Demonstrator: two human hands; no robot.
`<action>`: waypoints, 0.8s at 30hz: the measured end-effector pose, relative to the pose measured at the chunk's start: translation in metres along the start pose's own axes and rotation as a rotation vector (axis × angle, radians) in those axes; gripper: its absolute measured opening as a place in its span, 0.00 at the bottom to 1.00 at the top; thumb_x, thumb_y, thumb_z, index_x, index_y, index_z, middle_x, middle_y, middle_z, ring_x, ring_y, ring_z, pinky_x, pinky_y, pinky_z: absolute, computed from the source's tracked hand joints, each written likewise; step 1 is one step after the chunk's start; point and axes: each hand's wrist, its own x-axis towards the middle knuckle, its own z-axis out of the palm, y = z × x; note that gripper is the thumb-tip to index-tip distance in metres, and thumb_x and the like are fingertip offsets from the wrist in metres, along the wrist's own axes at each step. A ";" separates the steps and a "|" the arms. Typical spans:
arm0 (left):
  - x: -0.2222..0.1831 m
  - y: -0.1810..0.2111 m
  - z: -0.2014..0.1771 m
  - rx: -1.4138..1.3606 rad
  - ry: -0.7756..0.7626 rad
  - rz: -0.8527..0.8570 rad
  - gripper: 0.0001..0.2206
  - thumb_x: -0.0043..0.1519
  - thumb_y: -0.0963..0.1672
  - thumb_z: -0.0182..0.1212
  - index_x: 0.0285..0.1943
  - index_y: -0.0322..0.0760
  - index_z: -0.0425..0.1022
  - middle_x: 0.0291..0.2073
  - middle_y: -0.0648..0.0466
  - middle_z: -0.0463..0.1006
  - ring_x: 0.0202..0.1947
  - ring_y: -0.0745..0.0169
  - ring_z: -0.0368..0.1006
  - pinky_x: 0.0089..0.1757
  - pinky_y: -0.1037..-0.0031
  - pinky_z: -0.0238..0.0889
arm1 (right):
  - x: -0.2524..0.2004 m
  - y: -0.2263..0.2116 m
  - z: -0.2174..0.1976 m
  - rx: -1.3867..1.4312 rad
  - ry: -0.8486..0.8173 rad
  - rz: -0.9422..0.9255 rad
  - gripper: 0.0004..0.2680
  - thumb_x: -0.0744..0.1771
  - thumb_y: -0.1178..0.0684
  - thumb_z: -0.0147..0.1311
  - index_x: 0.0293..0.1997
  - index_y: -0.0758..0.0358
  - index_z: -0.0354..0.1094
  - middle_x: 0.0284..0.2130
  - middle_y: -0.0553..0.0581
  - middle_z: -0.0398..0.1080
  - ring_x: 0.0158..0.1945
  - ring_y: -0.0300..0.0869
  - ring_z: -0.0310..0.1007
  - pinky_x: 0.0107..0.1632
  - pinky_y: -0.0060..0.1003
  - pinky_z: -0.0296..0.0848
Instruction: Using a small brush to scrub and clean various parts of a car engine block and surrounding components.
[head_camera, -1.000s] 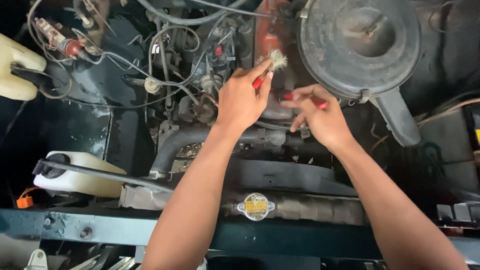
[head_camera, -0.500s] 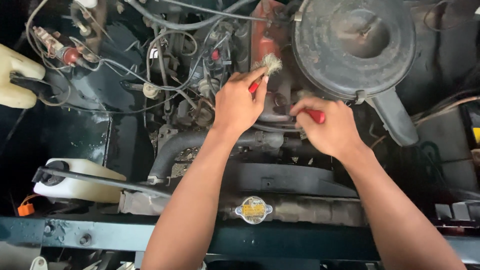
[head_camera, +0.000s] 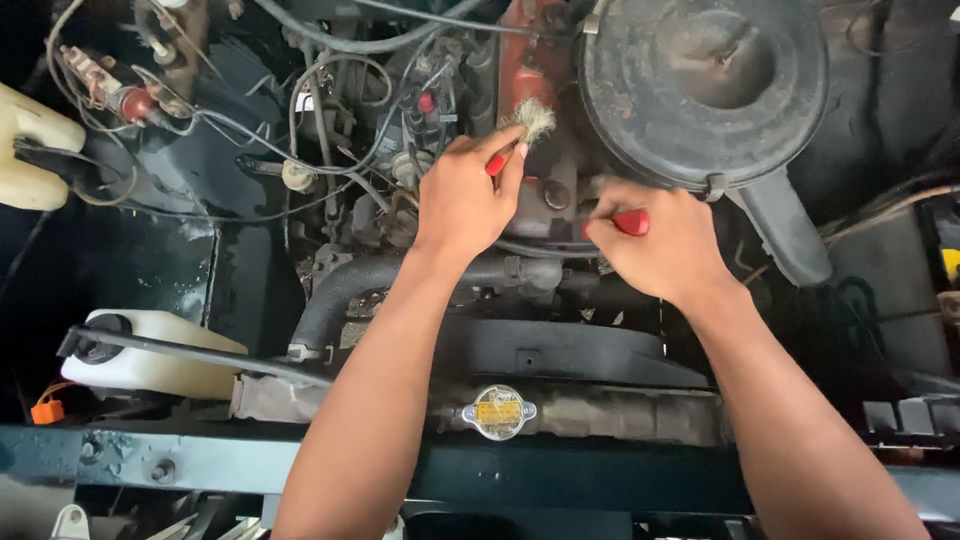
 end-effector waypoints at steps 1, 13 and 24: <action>0.001 0.001 -0.001 -0.001 0.001 0.002 0.13 0.69 0.49 0.55 0.56 0.48 0.82 0.37 0.45 0.85 0.43 0.45 0.80 0.39 0.54 0.76 | 0.000 -0.002 0.001 -0.001 0.003 0.000 0.03 0.63 0.48 0.57 0.29 0.46 0.75 0.23 0.51 0.77 0.30 0.57 0.79 0.46 0.46 0.75; -0.001 0.000 -0.001 -0.012 0.030 -0.011 0.13 0.68 0.52 0.55 0.54 0.53 0.81 0.31 0.49 0.82 0.40 0.46 0.81 0.37 0.56 0.78 | 0.010 0.013 0.005 -0.292 0.000 0.135 0.05 0.63 0.38 0.57 0.38 0.31 0.77 0.29 0.55 0.79 0.36 0.59 0.81 0.43 0.51 0.77; -0.001 0.003 -0.005 0.029 -0.006 -0.002 0.13 0.68 0.52 0.53 0.52 0.53 0.82 0.31 0.50 0.82 0.37 0.51 0.82 0.33 0.63 0.78 | 0.007 0.012 -0.005 -0.261 -0.004 0.034 0.06 0.65 0.43 0.53 0.37 0.40 0.79 0.27 0.60 0.78 0.35 0.64 0.79 0.44 0.58 0.74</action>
